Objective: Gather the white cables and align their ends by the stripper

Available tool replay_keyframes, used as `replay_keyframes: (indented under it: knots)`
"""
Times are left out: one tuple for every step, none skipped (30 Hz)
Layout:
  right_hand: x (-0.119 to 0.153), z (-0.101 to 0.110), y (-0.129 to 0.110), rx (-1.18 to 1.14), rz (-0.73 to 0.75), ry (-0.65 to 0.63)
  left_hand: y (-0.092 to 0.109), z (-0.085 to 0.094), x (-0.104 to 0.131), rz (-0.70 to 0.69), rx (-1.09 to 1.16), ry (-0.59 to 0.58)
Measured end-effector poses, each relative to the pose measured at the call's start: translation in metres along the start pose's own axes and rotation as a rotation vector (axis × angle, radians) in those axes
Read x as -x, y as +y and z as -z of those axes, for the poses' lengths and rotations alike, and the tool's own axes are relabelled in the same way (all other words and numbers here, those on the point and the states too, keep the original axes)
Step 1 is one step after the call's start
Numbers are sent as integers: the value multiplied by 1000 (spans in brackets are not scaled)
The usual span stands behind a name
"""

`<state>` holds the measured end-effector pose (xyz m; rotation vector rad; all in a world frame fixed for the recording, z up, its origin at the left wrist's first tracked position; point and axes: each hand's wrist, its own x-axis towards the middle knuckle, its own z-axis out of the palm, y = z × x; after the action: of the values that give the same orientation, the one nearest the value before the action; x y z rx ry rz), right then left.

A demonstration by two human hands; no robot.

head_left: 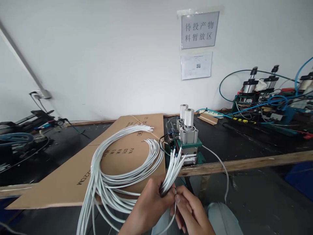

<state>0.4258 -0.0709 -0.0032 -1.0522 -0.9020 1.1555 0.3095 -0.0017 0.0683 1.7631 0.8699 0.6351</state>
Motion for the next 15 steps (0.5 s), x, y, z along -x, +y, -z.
replay_keyframes:
  knots:
    - [-1,2,-4,57,34,-35,0,1,0,6,3,-10]
    - [-3,5,-7,119,76,-55,0,1,0,12,5,-25]
    - [-5,8,-9,195,125,-64,1,2,0,16,0,-43]
    - [-7,12,-11,285,183,-70,3,3,0,18,-21,-51]
    - [-9,15,-13,382,251,-74,5,4,-2,18,-57,-48]
    - [-11,18,-13,480,322,-79,7,4,-3,17,-106,-31]
    - [-13,21,-13,565,385,-81,9,5,-5,16,-155,-3]
    - [-15,22,-13,623,427,-82,11,6,-6,14,-185,23]
    - [-16,22,-12,639,440,-79,12,6,-7,16,-184,30]
    - [-16,21,-11,613,419,-71,12,7,-8,16,-151,14]
    - [-16,19,-10,547,366,-61,12,8,-9,16,-93,-20]
    - [-16,15,-8,456,294,-49,12,8,-9,14,-28,-58]
    - [-14,10,-7,350,215,-28,11,9,-8,10,31,-90]
    - [-13,5,-5,248,144,2,11,10,-8,10,77,-110]
    - [-12,-1,-4,159,90,42,10,11,-7,12,114,-118]
